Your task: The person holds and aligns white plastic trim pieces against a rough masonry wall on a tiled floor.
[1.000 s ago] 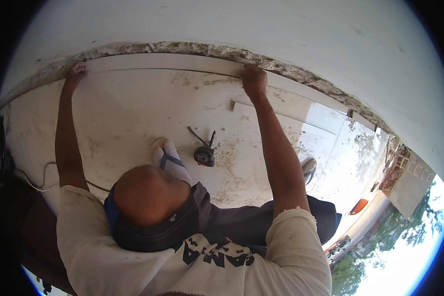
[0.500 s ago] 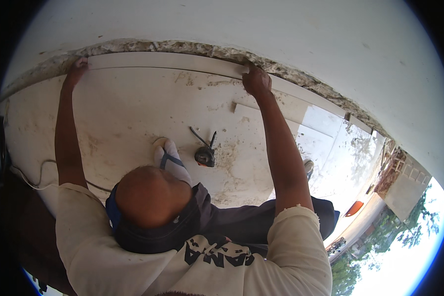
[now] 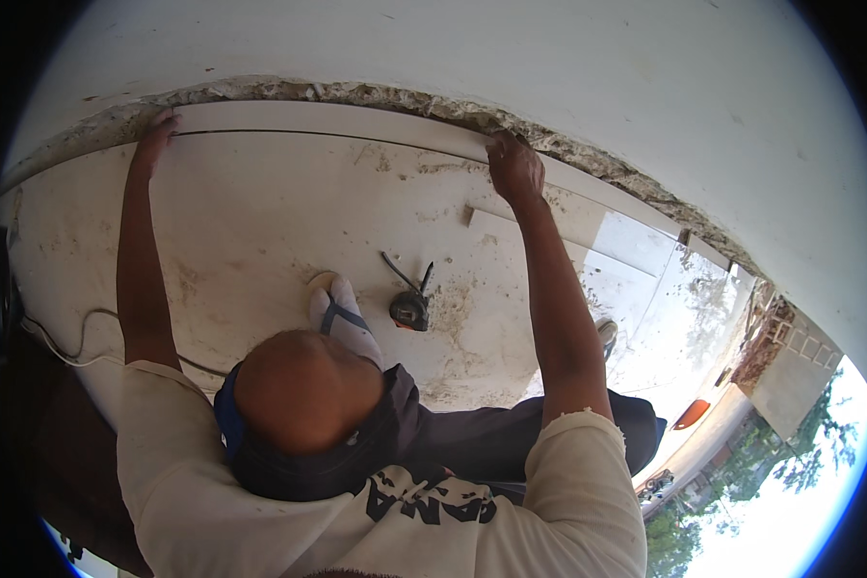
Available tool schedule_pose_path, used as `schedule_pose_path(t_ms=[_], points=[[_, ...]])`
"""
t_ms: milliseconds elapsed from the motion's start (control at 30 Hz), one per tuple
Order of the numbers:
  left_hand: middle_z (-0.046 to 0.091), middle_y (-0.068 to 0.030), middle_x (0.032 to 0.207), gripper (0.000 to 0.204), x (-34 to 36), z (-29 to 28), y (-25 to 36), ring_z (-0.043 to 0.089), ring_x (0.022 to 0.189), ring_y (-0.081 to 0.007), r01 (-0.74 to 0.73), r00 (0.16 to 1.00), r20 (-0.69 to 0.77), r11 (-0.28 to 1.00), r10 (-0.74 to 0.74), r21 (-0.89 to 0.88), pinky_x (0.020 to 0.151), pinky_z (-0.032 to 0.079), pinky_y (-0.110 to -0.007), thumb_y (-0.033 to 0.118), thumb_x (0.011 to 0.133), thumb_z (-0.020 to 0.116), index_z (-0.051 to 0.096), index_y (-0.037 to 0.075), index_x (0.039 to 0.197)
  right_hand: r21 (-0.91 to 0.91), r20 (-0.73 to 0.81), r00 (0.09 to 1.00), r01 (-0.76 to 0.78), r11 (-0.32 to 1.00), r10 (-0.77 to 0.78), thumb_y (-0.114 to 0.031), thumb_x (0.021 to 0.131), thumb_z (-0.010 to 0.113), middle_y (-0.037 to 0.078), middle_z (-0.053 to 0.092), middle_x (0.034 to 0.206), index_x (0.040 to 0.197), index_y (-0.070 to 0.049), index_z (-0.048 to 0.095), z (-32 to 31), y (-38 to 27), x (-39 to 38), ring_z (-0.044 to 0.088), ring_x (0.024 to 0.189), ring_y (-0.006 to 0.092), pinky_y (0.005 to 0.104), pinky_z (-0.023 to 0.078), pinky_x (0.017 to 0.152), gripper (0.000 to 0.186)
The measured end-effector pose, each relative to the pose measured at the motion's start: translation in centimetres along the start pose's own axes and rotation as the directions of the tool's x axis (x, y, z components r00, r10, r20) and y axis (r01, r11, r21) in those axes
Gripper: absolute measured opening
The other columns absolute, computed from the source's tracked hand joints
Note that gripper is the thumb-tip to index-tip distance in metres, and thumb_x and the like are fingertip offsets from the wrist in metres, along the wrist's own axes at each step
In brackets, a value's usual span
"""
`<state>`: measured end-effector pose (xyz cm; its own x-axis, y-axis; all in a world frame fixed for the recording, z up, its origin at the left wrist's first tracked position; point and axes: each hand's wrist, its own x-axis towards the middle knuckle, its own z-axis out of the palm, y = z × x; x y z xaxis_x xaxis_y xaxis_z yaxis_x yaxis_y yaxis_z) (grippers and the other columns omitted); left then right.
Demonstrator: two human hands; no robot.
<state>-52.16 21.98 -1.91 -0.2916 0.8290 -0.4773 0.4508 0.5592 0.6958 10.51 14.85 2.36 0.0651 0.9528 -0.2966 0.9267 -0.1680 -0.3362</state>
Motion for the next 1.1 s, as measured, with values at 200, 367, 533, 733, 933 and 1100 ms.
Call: schedule_pose_path(t_ms=[200,367,533,733,933,1100], points=[[0.055,-0.0075,0.116,0.041,-0.3,-1.3,-2.1,0.052,0.107,-0.0185,-0.025,1.000,-0.005,0.946,0.025,-0.323,0.088,0.043,-0.032,0.029,0.089,0.058,0.051,0.003,0.120,-0.053,-0.149,0.988,0.031,0.998,-0.039,-0.022,0.083,0.064,0.013,0.060,0.103,0.108,-0.014,0.063,0.2,-0.9,-1.2,0.058,0.097,0.0329,0.0434,0.047,0.083,0.026],[0.052,-0.0089,0.121,0.034,-2.3,-0.2,-0.6,0.050,0.116,-0.0231,-0.041,0.976,0.113,0.671,0.185,-0.741,0.101,0.038,-0.045,0.025,0.093,0.055,0.050,0.002,0.117,-0.029,-0.187,0.981,0.054,0.998,-0.059,-0.017,0.083,0.063,0.013,0.058,0.109,0.108,-0.014,0.063,0.8,-0.1,-1.0,0.054,0.105,0.0326,0.0430,0.045,0.088,0.025],[0.049,-0.0101,0.127,0.040,-3.0,1.5,-0.7,0.046,0.121,-0.0262,-0.057,0.996,-0.016,0.505,0.086,-0.861,0.105,0.035,-0.052,0.023,0.092,0.057,0.045,0.002,0.124,-0.004,-0.184,0.978,0.100,0.995,-0.099,-0.011,0.083,0.060,0.015,0.056,0.112,0.111,-0.013,0.062,1.1,0.6,-0.9,0.051,0.109,0.0335,0.0436,0.043,0.091,0.028],[0.043,-0.0128,0.134,0.053,-3.1,2.6,-1.2,0.039,0.127,-0.0289,-0.042,0.999,-0.033,0.481,0.027,-0.876,0.107,0.032,-0.052,0.022,0.090,0.061,0.038,-0.001,0.132,-0.105,-0.169,0.976,0.119,0.987,-0.136,-0.007,0.079,0.059,0.018,0.050,0.114,0.121,-0.010,0.056,1.3,0.3,-1.5,0.046,0.110,0.0365,0.0455,0.041,0.094,0.042],[0.039,-0.0155,0.138,0.057,-3.8,1.9,-1.2,0.036,0.130,-0.0305,-0.066,0.995,-0.096,0.483,-0.038,-0.873,0.108,0.031,-0.052,0.021,0.091,0.060,0.034,-0.002,0.136,0.011,-0.189,0.974,0.129,0.992,-0.125,-0.007,0.075,0.062,0.019,0.043,0.119,0.123,-0.008,0.054,1.7,-0.5,-2.5,0.047,0.108,0.0357,0.0450,0.044,0.090,0.049],[0.039,-0.0161,0.138,0.051,-4.1,2.0,-0.1,0.036,0.130,-0.0312,-0.041,0.985,-0.118,0.495,-0.125,-0.868,0.108,0.032,-0.050,0.018,0.094,0.054,0.034,-0.002,0.136,0.111,-0.150,0.984,0.118,0.987,-0.101,-0.008,0.075,0.063,0.021,0.049,0.113,0.123,-0.009,0.053,1.4,-0.1,-1.7,0.051,0.107,0.0384,0.0454,0.046,0.087,0.050]])
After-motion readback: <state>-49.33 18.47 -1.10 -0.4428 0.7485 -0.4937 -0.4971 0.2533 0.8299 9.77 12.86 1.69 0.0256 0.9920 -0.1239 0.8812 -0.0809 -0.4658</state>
